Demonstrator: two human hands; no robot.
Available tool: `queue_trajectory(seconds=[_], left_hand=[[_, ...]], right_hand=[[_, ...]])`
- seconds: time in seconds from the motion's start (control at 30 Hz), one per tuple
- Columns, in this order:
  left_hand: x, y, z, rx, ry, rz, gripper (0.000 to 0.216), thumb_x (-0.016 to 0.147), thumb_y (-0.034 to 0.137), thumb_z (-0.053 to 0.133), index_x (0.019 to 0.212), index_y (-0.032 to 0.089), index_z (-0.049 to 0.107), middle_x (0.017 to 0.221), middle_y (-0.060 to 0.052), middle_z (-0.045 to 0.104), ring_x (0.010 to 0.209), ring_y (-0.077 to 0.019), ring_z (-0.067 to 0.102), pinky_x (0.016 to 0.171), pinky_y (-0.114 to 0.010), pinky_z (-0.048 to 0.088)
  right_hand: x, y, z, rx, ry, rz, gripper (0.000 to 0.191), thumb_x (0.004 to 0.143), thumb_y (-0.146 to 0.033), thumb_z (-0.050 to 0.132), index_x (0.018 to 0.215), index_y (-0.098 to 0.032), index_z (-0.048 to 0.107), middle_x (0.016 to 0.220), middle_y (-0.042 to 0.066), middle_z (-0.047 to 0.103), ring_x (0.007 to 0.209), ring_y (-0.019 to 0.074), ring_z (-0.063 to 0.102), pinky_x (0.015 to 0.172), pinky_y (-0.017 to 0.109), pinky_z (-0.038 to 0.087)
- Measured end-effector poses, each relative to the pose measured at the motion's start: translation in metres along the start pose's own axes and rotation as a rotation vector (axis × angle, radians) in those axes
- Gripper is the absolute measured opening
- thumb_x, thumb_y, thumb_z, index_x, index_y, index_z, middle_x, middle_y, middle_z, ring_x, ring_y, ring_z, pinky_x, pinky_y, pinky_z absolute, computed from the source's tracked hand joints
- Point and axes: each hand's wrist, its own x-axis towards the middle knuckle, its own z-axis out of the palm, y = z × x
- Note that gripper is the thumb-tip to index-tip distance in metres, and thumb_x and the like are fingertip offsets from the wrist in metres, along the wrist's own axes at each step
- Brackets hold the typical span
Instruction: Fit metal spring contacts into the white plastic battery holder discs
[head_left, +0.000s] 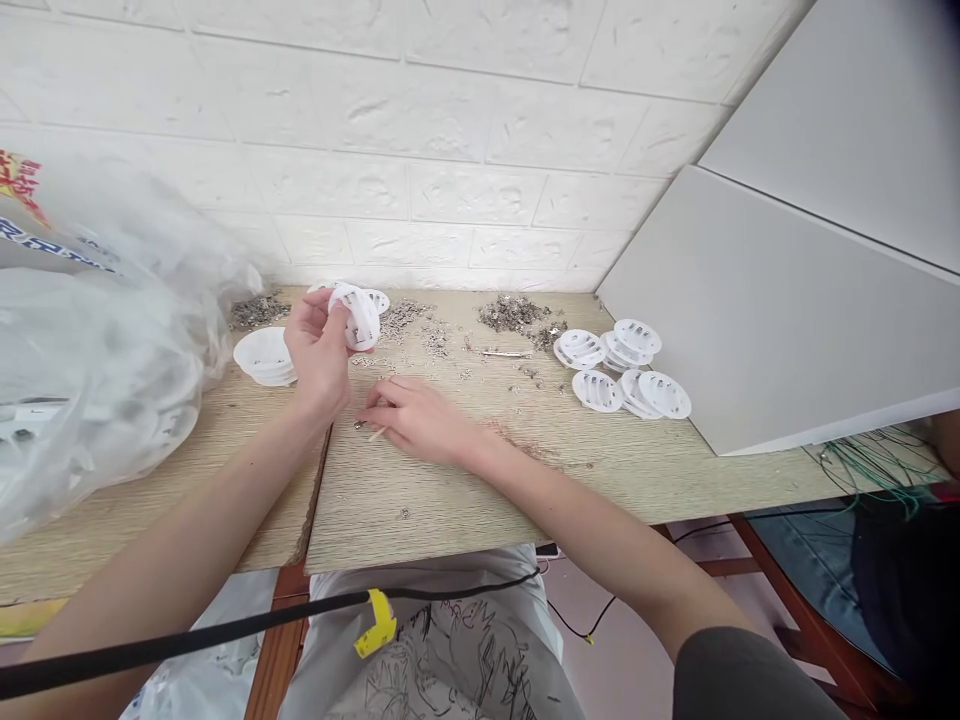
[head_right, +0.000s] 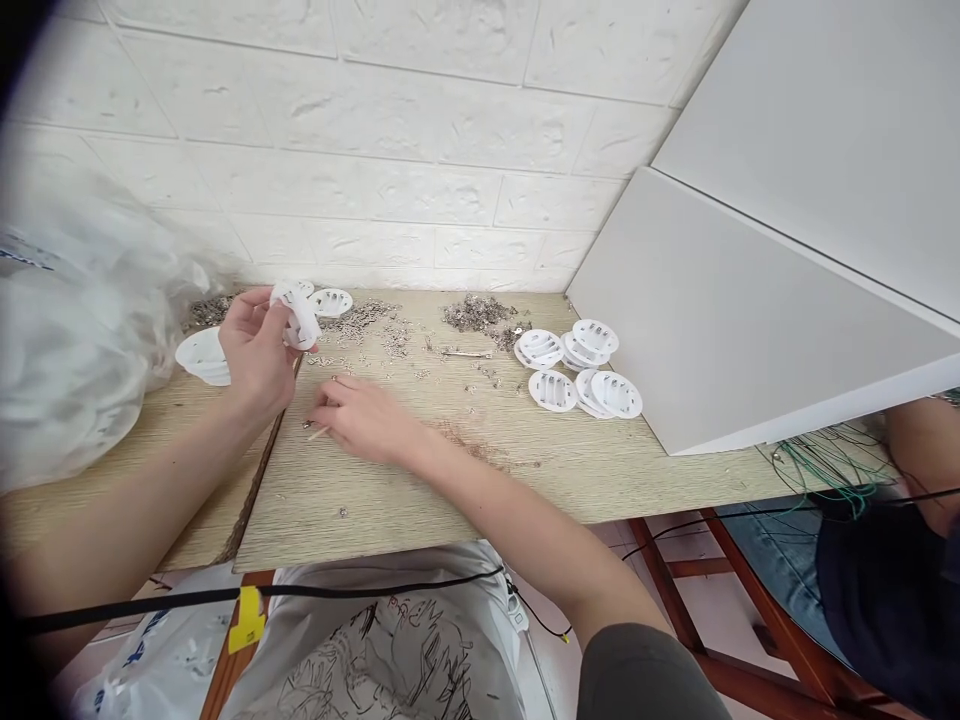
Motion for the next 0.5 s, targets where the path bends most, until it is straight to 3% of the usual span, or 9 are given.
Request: queue_trajectory(seconds=[0.23, 0.4, 0.5], left_hand=[[0.006, -0.008, -0.007, 0.16, -0.103, 0.033, 0.02, 0.082, 0.038, 0.063, 0.094, 0.025, 0.053, 0.082, 0.004, 0.058, 0.061, -0.009, 0.049, 0.05, -0.026, 0.043], [0.01, -0.012, -0.011, 0.191, -0.125, 0.055, 0.024, 0.082, 0.041, 0.063, 0.096, 0.024, 0.053, 0.081, 0.006, 0.058, 0.06, -0.0075, 0.048, 0.052, -0.027, 0.039], [0.009, -0.011, -0.01, 0.147, -0.101, 0.023, 0.025, 0.078, 0.04, 0.068, 0.094, 0.025, 0.054, 0.08, 0.005, 0.058, 0.058, -0.0078, 0.047, 0.05, -0.027, 0.039]], right_hand=[[-0.005, 0.014, -0.014, -0.111, 0.028, 0.197, 0.028, 0.098, -0.018, 0.047, 0.113, -0.014, 0.07, 0.114, 0.012, 0.065, 0.105, 0.0244, 0.053, 0.088, 0.037, 0.043], [-0.001, 0.006, -0.004, -0.019, -0.013, -0.096, 0.035, 0.102, -0.031, 0.045, 0.129, -0.017, 0.062, 0.136, 0.01, 0.059, 0.118, 0.0228, 0.051, 0.099, 0.037, 0.042], [0.003, -0.001, 0.003, -0.032, -0.076, -0.14, 0.038, 0.101, -0.035, 0.046, 0.131, -0.016, 0.06, 0.136, 0.011, 0.06, 0.12, 0.0238, 0.05, 0.1, 0.039, 0.041]])
